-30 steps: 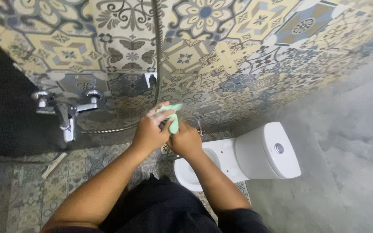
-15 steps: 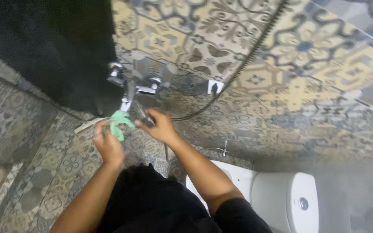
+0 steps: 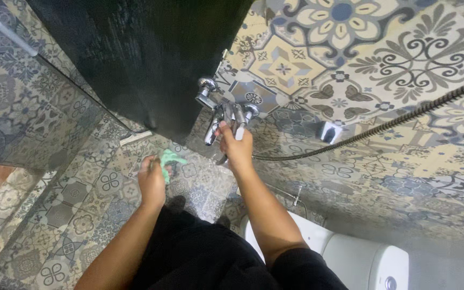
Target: The person cleans a shower head and its hose using a cloth and water, wipes down the bathroom wall tiles, and organizes toiletries and a package of wipes on a corner shelf.
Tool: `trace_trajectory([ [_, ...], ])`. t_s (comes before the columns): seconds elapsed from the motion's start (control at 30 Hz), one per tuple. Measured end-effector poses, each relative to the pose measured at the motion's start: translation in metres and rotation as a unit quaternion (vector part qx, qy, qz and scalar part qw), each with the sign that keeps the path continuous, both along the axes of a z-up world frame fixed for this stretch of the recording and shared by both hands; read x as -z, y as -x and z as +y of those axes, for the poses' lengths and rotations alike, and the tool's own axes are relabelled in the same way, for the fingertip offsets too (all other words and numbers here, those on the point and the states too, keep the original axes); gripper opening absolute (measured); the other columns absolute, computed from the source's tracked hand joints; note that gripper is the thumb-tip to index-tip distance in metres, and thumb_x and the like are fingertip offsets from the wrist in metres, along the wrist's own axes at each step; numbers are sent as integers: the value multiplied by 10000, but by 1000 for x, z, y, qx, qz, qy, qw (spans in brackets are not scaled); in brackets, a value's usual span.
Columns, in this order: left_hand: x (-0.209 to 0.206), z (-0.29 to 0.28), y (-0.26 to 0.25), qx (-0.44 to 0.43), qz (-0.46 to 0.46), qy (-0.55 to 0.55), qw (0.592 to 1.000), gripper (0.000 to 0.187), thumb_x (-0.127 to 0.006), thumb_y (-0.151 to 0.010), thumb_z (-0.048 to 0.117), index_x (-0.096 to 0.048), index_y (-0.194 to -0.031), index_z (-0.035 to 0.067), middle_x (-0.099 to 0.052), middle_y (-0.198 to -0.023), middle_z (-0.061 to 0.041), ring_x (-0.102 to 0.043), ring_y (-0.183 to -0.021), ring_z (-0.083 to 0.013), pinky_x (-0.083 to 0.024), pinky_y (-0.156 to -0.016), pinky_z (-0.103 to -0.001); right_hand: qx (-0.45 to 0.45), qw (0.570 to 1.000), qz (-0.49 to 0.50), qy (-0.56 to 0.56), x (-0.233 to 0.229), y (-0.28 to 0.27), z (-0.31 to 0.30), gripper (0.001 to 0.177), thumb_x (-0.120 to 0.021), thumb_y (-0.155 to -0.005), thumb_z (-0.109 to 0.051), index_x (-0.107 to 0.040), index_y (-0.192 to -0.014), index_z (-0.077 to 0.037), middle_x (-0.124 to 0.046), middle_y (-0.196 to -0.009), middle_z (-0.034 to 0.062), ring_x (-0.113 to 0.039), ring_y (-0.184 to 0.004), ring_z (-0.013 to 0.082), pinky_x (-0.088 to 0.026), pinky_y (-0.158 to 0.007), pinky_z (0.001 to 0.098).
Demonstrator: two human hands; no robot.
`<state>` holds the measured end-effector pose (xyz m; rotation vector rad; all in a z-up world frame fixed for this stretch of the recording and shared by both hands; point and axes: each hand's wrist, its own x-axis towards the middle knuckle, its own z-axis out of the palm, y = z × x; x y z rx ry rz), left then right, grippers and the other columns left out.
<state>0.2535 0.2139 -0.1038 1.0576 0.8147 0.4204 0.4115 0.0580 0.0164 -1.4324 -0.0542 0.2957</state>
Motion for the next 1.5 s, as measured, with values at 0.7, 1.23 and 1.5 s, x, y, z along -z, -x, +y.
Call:
trace_trajectory([
  [0.7,64,-13,46,-94,87,-11,992,199,-539,-1068,202,-654,-1135,53,-629,-855,-95,-546,-688,-150,-443,-570,-304,-163,971,9,176,289,-21,8,159,-710,-919,-140,-713,-1012,-11,-670,-862,59,-603,-792,144,-485,-668,339],
  [1.23,1,-88,79,-252,65,98,961,175,-513,-1041,224,-567,-1088,64,-660,-835,-101,-622,-674,-191,-506,-587,-317,-290,951,61,94,290,-58,13,154,-789,-958,-134,-670,-965,-37,-613,-840,40,-533,-719,149,-414,-624,319],
  [1.5,-13,-94,67,-211,39,20,976,146,-538,-1057,205,-596,-1057,71,-683,-894,-93,-619,-725,-153,-476,-613,-286,-388,921,-36,19,291,-66,50,369,-660,-934,-80,-503,-1268,-74,-583,-1066,9,-565,-949,108,-512,-805,284],
])
